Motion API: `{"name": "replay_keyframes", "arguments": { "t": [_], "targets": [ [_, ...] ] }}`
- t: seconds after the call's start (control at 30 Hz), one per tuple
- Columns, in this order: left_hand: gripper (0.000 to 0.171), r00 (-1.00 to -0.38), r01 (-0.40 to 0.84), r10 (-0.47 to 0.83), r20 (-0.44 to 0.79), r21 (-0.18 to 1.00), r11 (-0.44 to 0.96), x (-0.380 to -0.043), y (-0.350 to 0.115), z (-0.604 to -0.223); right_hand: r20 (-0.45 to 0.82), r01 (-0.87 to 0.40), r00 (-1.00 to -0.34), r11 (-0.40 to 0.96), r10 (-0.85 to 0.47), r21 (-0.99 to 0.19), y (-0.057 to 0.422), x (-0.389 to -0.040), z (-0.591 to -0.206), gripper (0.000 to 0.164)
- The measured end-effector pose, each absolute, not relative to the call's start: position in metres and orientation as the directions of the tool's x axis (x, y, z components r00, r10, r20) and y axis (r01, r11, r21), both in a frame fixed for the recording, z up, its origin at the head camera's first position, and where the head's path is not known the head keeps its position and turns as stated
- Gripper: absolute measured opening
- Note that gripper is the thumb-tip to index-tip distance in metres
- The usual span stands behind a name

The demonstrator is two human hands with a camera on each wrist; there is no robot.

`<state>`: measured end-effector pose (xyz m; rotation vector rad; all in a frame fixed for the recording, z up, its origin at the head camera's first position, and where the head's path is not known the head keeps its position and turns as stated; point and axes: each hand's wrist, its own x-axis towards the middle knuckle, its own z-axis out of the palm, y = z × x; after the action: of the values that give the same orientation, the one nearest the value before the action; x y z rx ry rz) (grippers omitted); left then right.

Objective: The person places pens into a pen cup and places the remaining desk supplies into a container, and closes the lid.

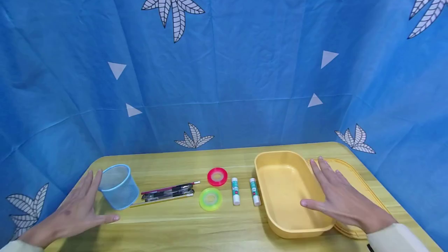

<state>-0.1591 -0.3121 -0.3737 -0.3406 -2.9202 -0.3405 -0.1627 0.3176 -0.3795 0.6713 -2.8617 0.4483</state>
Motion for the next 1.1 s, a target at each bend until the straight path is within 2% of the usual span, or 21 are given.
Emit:
{"name": "replay_keyframes", "arguments": {
  "t": [0.27, 0.5, 0.83, 1.1],
  "targets": [
    [0.130, -0.968, 0.219, 0.158, 0.197, 0.344, 0.913, -0.172, -0.311, -0.375, 0.163, -0.409, -0.912, 0.790, -0.377, -0.458, 0.291, -0.171, -0.368, 0.090],
    [0.126, -0.976, 0.198, 0.142, 0.165, 0.403, 0.893, -0.185, -0.312, -0.372, 0.130, -0.380, -0.919, 0.744, -0.373, -0.549, 0.267, -0.182, -0.359, 0.088],
    [0.118, -0.987, 0.151, 0.108, 0.121, 0.451, 0.879, -0.194, -0.317, -0.375, 0.110, -0.384, -0.909, 0.708, -0.401, -0.593, 0.233, -0.197, -0.352, 0.094],
    [0.112, -0.994, 0.104, 0.072, 0.085, 0.482, 0.870, -0.198, -0.321, -0.375, 0.162, -0.440, -0.888, 0.688, -0.431, -0.577, 0.214, -0.204, -0.349, 0.095]
  ]
}}
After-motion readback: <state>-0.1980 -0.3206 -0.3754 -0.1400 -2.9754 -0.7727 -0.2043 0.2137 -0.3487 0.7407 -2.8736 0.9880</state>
